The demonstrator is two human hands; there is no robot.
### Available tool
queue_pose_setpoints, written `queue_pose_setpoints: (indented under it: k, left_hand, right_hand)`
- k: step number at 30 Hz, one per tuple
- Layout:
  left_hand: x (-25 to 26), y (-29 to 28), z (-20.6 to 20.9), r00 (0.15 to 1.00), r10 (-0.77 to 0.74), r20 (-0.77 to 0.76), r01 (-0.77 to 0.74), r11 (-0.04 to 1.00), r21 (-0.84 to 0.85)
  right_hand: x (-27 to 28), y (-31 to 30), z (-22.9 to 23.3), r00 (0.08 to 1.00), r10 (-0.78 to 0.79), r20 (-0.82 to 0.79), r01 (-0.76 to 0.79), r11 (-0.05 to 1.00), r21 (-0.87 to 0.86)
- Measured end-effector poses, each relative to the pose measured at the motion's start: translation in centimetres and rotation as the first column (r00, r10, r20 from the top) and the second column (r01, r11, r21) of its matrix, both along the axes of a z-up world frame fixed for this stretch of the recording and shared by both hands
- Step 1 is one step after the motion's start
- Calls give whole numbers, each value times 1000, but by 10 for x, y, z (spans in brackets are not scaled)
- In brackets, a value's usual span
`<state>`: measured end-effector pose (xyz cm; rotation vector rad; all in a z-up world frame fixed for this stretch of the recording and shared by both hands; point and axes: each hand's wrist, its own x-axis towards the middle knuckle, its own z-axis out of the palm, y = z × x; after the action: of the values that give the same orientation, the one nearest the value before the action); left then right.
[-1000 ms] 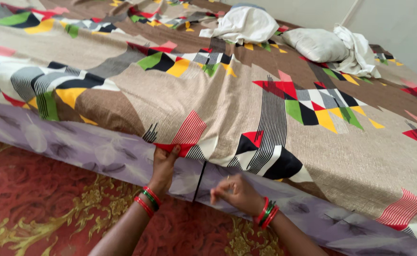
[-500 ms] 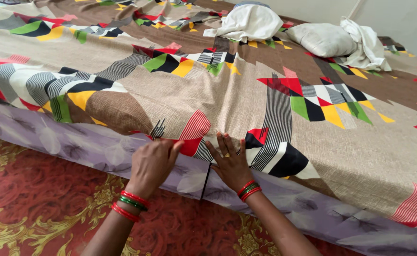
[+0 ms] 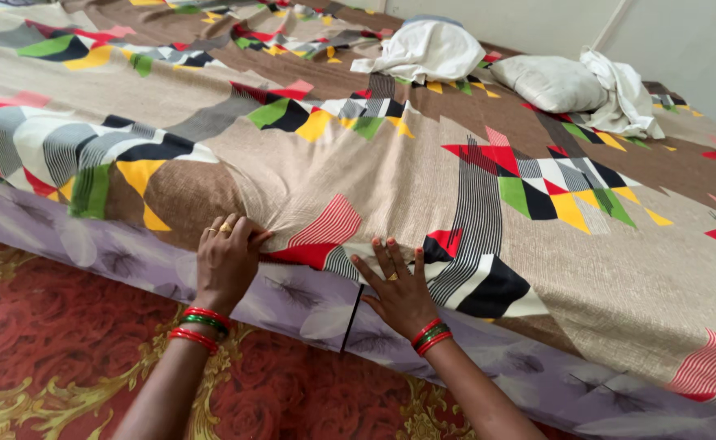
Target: The person tucks the edges of a geometric-patterned bedsheet under the mattress of a low bed by hand, moving around the perimeter of the bed to smooth the fabric.
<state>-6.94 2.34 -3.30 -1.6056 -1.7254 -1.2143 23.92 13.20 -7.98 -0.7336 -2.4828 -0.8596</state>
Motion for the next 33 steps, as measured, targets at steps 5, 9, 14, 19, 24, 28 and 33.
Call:
queue_pose_setpoints:
  k: [5,9,14,19,24,28,33]
  left_hand:
    - [6,7,-23,987,-119,112,103,985,136]
    - [21,8,-46,893,-145,425,83,983,162]
    - [15,10,-47,46,-283,958,367,897,247]
    - [18,18,-5,-302,-445,843,430,726,537]
    - [13,53,-18,-369,-666,649,291,580,761]
    - [2,62,-76,-222,-687,692,241,649,722]
    - [-15,58,-110,-28,-595,803,324,755,570]
  right_hand:
    - [2,-4,-4,998,-42,40,44,998,-49]
    - [0,-7,0,1000,-29,2,29,1000,-7]
    - [0,-10,6,1000,-26,12,27,999,-45]
    - [-1,-10,6,998,-46,34,49,995,-84]
    - [1,-8,2,995,-74,60,76,997,-25]
    - [4,-6,-1,997,-48,66,48,999,-8]
    - [8,-10,5,998,56,6,-56,994,-94]
